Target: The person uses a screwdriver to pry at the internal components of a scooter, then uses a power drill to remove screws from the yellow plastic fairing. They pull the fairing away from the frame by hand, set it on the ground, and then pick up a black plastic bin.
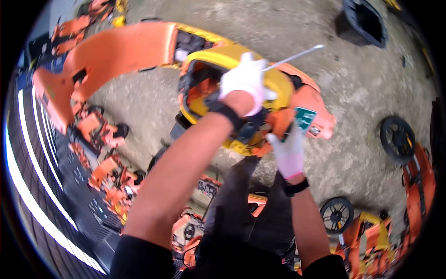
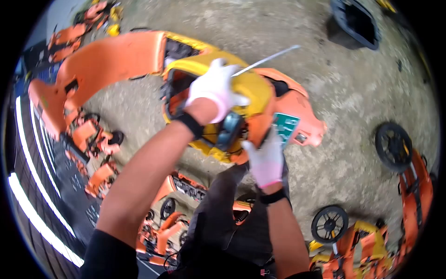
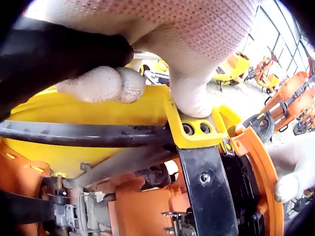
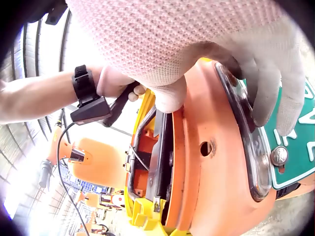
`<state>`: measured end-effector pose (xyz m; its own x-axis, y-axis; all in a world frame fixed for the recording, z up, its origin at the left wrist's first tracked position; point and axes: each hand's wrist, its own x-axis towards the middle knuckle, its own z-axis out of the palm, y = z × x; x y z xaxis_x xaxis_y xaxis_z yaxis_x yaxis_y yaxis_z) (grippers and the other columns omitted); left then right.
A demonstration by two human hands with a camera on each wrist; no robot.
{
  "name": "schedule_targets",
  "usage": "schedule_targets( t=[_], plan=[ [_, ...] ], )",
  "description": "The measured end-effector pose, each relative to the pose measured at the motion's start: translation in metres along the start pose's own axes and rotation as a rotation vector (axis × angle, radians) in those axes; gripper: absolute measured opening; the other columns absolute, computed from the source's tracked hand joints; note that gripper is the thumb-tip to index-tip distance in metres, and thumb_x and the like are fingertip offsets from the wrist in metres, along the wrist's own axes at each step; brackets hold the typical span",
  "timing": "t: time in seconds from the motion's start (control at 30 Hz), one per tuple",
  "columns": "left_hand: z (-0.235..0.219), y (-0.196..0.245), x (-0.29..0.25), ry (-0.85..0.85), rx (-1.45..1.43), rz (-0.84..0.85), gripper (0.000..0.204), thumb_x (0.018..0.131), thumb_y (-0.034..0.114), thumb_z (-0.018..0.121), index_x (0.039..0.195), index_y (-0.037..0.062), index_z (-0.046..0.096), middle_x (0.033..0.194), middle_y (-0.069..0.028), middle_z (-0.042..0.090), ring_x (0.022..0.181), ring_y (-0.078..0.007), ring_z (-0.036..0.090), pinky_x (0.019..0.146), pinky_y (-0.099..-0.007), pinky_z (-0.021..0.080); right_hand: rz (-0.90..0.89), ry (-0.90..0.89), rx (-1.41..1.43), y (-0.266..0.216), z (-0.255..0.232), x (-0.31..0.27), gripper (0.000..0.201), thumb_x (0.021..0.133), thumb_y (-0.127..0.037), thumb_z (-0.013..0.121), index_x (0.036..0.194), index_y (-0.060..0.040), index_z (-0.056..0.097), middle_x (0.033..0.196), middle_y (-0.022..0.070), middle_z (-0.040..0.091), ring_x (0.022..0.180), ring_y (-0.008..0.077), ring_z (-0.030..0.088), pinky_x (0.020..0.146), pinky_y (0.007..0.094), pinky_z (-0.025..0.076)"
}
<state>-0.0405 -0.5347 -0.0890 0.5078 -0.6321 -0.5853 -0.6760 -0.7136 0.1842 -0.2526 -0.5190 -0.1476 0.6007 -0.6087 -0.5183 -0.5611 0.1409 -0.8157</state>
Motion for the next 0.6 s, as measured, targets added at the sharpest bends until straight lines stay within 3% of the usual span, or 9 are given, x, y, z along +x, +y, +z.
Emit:
schedule_targets(
  t=[0.07, 0.13, 0.23, 0.37, 0.4, 0.43, 0.5, 0.57, 0.6],
  plan=[
    [0.001, 0.001, -0.018, 0.096, -0.150, -0.019, 0.058, 0.075, 0.033, 0.075, 0.125, 0.0113, 0.056, 0.127, -0.0151, 0.052, 0.105, -0.0356, 0.061, 0.089, -0.0417, 0.051, 0.005, -0.052, 0.129, 0.008, 0.001, 0.004, 0.071, 0.080, -0.013, 0.074, 0.137, 0.0070, 0.038, 0.120, 0.0201, 0.056, 0.110, 0.0280, 0.055, 0.096, 0.0379, 0.043],
    [0.016, -0.011, -0.045, 0.368, -0.441, 0.006, 0.046, 0.079, 0.029, 0.071, 0.119, 0.0082, 0.058, 0.118, -0.0144, 0.055, 0.100, -0.0347, 0.061, 0.085, -0.0412, 0.051, -0.009, -0.029, 0.069, 0.018, 0.002, 0.001, 0.068, 0.084, -0.016, 0.073, 0.138, 0.0064, 0.038, 0.120, 0.0184, 0.056, 0.110, 0.0251, 0.054, 0.096, 0.0368, 0.043],
    [0.032, -0.054, -0.115, 0.661, -0.730, 0.036, 0.025, 0.086, 0.016, 0.067, 0.107, 0.0034, 0.062, 0.088, -0.0122, 0.062, 0.089, -0.0285, 0.064, 0.080, -0.0340, 0.051, -0.038, 0.043, -0.136, 0.016, 0.001, -0.003, 0.064, 0.088, -0.018, 0.071, 0.138, 0.0042, 0.039, 0.119, 0.0152, 0.056, 0.107, 0.0229, 0.055, 0.094, 0.0355, 0.044],
    [0.123, -0.155, -0.221, 0.641, -0.997, -0.371, 0.026, 0.099, 0.024, 0.054, 0.100, -0.0002, 0.062, 0.082, -0.0030, 0.063, 0.072, -0.0097, 0.055, 0.065, -0.0269, 0.047, -0.228, 0.346, -0.343, -0.039, 0.023, -0.037, 0.045, 0.091, -0.005, 0.061, 0.133, 0.0017, 0.046, 0.115, 0.0122, 0.056, 0.098, 0.0187, 0.056, 0.088, 0.0316, 0.046],
    [0.152, -0.186, -0.249, 0.511, -1.063, -0.601, 0.028, 0.101, 0.028, 0.051, 0.099, 0.0025, 0.063, 0.082, -0.0004, 0.064, 0.062, -0.0068, 0.049, 0.057, -0.0233, 0.042, -0.285, 0.266, -0.273, -0.053, 0.041, -0.054, 0.041, 0.090, -0.004, 0.061, 0.129, 0.0015, 0.049, 0.113, 0.0116, 0.057, 0.097, 0.0185, 0.057, 0.087, 0.0315, 0.046],
    [0.191, -0.214, -0.270, 0.585, -1.016, -0.685, 0.028, 0.101, 0.029, 0.051, 0.098, 0.0043, 0.063, 0.078, 0.0014, 0.063, 0.056, -0.0039, 0.044, 0.051, -0.0213, 0.038, -0.334, 0.194, -0.203, -0.060, 0.062, -0.072, 0.037, 0.090, -0.003, 0.060, 0.126, 0.0012, 0.053, 0.110, 0.0109, 0.059, 0.097, 0.0184, 0.057, 0.087, 0.0314, 0.046],
    [0.271, -0.275, -0.309, 0.545, -1.289, -0.983, 0.027, 0.101, 0.028, 0.049, 0.097, 0.0043, 0.062, 0.079, -0.0022, 0.065, 0.045, -0.0090, 0.047, 0.040, -0.0237, 0.039, -0.416, -0.224, -0.217, -0.060, 0.111, -0.101, 0.025, 0.090, -0.004, 0.058, 0.114, 0.0019, 0.061, 0.100, 0.0125, 0.063, 0.092, 0.0206, 0.061, 0.082, 0.0309, 0.048],
    [0.327, -0.316, -0.329, 0.446, -1.372, -1.225, 0.028, 0.100, 0.030, 0.051, 0.102, 0.0036, 0.060, 0.077, -0.0064, 0.064, 0.043, -0.0130, 0.051, 0.038, -0.0268, 0.044, -0.220, -0.511, -0.086, -0.022, 0.168, -0.108, 0.019, 0.089, -0.005, 0.058, 0.106, 0.0030, 0.063, 0.093, 0.0160, 0.064, 0.086, 0.0242, 0.065, 0.076, 0.0311, 0.050],
    [0.339, -0.322, -0.333, 0.415, -1.360, -1.288, 0.029, 0.100, 0.030, 0.051, 0.097, 0.0031, 0.060, 0.075, -0.0056, 0.065, 0.049, -0.0116, 0.051, 0.045, -0.0264, 0.043, -0.199, -0.509, -0.130, 0.008, 0.193, -0.103, 0.020, 0.090, -0.009, 0.058, 0.104, 0.0031, 0.064, 0.090, 0.0173, 0.065, 0.083, 0.0258, 0.065, 0.075, 0.0319, 0.050]
  ],
)
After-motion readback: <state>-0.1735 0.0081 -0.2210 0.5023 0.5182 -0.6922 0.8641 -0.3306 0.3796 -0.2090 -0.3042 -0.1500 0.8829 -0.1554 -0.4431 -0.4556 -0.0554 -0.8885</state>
